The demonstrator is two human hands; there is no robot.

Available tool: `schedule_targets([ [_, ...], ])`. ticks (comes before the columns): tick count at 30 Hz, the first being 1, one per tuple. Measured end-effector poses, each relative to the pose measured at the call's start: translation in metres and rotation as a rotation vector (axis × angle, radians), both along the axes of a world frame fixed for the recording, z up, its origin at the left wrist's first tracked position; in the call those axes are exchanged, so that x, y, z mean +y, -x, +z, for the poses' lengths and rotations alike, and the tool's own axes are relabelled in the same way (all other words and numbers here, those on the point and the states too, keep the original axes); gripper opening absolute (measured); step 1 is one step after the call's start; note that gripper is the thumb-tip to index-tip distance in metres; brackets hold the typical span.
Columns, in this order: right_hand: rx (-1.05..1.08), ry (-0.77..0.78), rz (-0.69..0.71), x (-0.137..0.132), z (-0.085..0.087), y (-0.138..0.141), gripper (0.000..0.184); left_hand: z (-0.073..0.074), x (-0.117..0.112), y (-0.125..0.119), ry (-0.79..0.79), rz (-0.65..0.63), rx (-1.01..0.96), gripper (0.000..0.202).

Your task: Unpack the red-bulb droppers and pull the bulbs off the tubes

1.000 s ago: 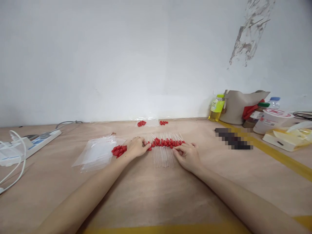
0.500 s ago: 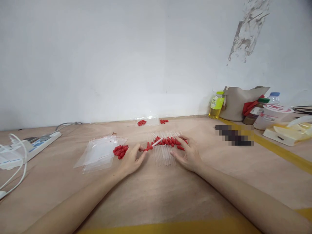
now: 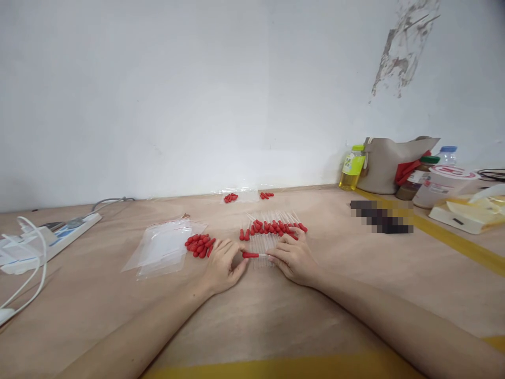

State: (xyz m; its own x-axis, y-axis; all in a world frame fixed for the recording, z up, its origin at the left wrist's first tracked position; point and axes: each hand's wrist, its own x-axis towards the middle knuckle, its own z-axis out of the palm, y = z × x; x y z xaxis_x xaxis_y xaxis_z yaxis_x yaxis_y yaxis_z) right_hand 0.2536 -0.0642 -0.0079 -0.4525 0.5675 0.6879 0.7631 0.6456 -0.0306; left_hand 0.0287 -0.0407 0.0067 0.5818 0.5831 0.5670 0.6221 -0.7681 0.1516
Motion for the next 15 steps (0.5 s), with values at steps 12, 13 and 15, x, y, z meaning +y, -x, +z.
schedule_targets([
  [12,0.017,0.005,0.072,-0.009,0.007,0.002,0.023,0.002,-0.004,-0.001,-0.011,-0.073,0.166,0.023],
  [13,0.026,0.005,0.072,-0.009,0.007,-0.001,0.024,0.002,-0.003,0.002,-0.015,-0.074,0.163,0.024],
  [15,0.044,0.014,0.047,-0.008,0.007,-0.01,0.026,0.0,-0.001,0.01,-0.029,-0.046,0.136,0.025],
])
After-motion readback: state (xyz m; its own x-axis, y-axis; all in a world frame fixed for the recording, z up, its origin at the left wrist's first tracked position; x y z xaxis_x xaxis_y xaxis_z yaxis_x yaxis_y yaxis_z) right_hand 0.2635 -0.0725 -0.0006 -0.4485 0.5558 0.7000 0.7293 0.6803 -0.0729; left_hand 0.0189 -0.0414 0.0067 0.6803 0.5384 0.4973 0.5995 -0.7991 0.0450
